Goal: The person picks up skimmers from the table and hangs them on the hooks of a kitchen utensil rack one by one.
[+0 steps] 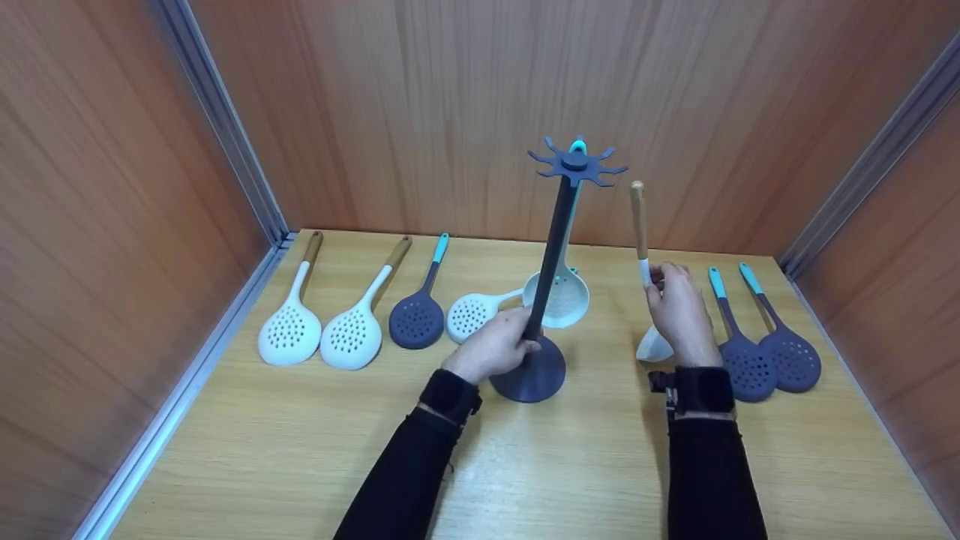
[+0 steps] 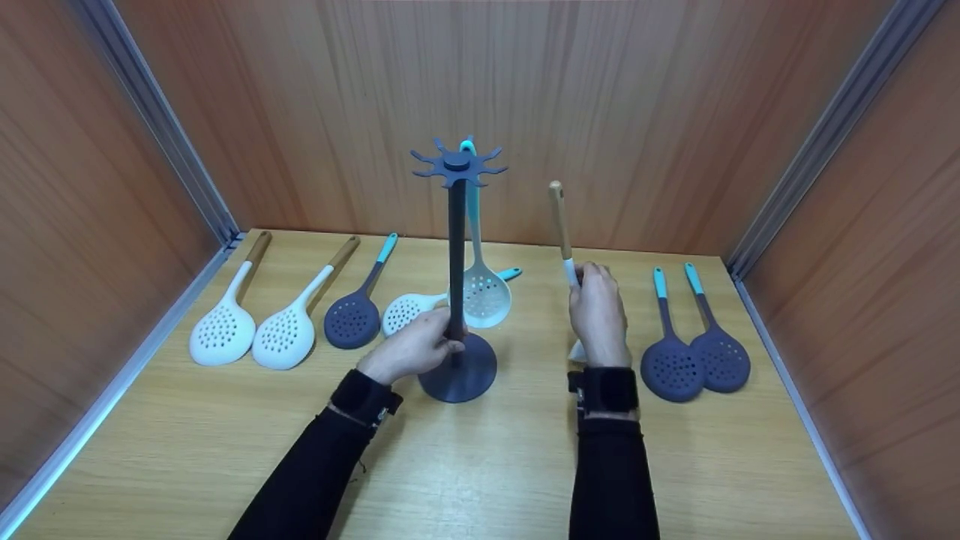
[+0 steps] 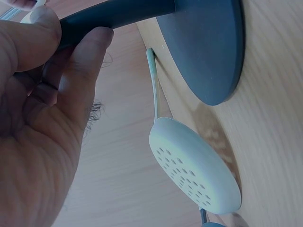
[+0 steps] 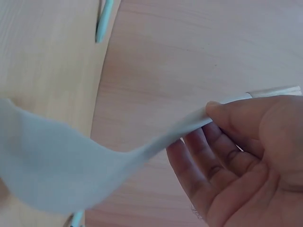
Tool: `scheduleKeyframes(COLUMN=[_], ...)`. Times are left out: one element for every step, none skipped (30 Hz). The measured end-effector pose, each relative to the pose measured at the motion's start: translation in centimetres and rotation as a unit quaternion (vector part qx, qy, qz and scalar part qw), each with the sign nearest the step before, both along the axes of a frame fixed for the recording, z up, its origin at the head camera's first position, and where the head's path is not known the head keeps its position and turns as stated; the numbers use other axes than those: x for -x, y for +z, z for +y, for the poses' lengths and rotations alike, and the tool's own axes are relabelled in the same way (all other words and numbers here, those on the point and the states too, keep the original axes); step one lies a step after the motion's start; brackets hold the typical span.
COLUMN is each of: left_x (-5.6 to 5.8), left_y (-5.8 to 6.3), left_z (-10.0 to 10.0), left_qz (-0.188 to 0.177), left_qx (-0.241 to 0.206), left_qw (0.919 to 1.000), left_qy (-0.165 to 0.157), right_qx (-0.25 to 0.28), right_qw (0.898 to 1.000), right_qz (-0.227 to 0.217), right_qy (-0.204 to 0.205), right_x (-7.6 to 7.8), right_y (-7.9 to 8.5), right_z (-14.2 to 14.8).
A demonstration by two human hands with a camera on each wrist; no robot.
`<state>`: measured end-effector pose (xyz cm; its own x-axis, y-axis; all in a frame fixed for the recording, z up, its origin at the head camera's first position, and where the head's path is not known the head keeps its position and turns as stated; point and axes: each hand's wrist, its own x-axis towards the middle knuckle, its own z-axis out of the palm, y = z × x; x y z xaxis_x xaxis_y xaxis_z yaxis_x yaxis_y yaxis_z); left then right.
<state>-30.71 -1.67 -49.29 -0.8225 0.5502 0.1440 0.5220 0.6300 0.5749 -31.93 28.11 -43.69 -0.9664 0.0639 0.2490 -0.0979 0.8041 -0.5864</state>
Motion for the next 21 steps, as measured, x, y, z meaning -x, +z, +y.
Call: scheduleKeyframes(left_x=[0.0, 0.0, 0.0, 0.0, 0.0, 0.0, 0.0, 0.0, 0.0, 0.0, 0.1, 0.1, 0.1, 0.1, 0.1, 0.1, 0.1, 0.1, 0.1, 0.1, 0.1], left_y=[0.0, 0.0, 0.0, 0.0, 0.0, 0.0, 0.0, 0.0, 0.0, 0.0, -0.1, -0.1, -0.1, -0.1, -0.2, -0.2, -0.2, -0.2, -0.1, -0.1, -0.1], left_z=[0.0, 0.0, 0.0, 0.0, 0.0, 0.0, 0.0, 0.0, 0.0, 0.0, 0.0, 0.0, 0.0, 0.0, 0.0, 0.0, 0.0, 0.0, 0.0, 0.0, 0.0], left_qz=[0.000, 0.000, 0.000, 0.001, 0.001, 0.001, 0.002, 0.002, 0.003, 0.002, 0.002, 0.002, 0.001, 0.000, -0.001, -0.001, -0.002, -0.002, -0.002, -0.002, -0.002], left_qx=[0.000, 0.000, 0.000, 0.000, -0.001, -0.002, -0.002, -0.003, -0.005, -0.006, -0.007, -0.008, -0.009, -0.009, -0.009, -0.009, -0.009, -0.009, -0.009, -0.010, -0.010], left_qw=[1.0000, 1.0000, 1.0000, 1.0000, 1.0000, 1.0000, 1.0000, 1.0000, 1.0000, 1.0000, 1.0000, 1.0000, 1.0000, 1.0000, 1.0000, 1.0000, 1.0000, 1.0000, 1.0000, 0.9999, 0.9999], left_qy=[0.000, -0.001, -0.002, -0.002, -0.003, -0.004, -0.004, -0.005, -0.005, -0.005, -0.005, -0.004, -0.003, -0.002, -0.001, -0.001, -0.001, -0.002, -0.003, -0.003, -0.004], right_qx=[0.000, 0.000, 0.000, 0.001, 0.000, 0.001, 0.001, 0.002, 0.002, 0.004, 0.005, 0.007, 0.008, 0.010, 0.011, 0.013, 0.014, 0.014, 0.015, 0.016, 0.016], right_qw=[1.000, 1.000, 1.000, 1.000, 1.000, 1.000, 1.000, 1.000, 1.000, 1.000, 1.000, 1.000, 1.000, 1.000, 1.000, 1.000, 1.000, 1.000, 1.000, 1.000, 1.000], right_qz=[-0.004, -0.007, -0.011, -0.015, -0.019, -0.021, -0.022, -0.023, -0.023, -0.023, -0.023, -0.023, -0.024, -0.025, -0.026, -0.027, -0.026, -0.025, -0.023, -0.019, -0.015], right_qy=[0.001, 0.000, 0.001, -0.001, -0.001, -0.002, -0.001, 0.000, 0.001, 0.002, 0.002, 0.001, 0.001, -0.002, -0.005, -0.007, -0.009, -0.011, -0.011, -0.011, -0.011], right_x=[0.0, 0.0, 0.0, 0.0, 0.0, 0.0, 0.0, 0.0, 0.0, 0.0, -0.1, -0.1, -0.1, -0.2, -0.2, -0.2, -0.3, -0.3, -0.4, -0.5, -0.5], right_y=[0.1, 0.2, 0.3, 0.5, 0.6, 0.6, 0.7, 0.8, 0.8, 0.9, 0.9, 1.0, 1.1, 1.2, 1.3, 1.3, 1.4, 1.5, 1.6, 1.6, 1.7], right_z=[0.0, 0.0, -0.1, -0.1, -0.2, -0.3, -0.3, -0.4, -0.4, -0.4, -0.5, -0.5, -0.6, -0.7, -0.8, -0.8, -0.9, -1.0, -1.0, -1.1, -1.1])
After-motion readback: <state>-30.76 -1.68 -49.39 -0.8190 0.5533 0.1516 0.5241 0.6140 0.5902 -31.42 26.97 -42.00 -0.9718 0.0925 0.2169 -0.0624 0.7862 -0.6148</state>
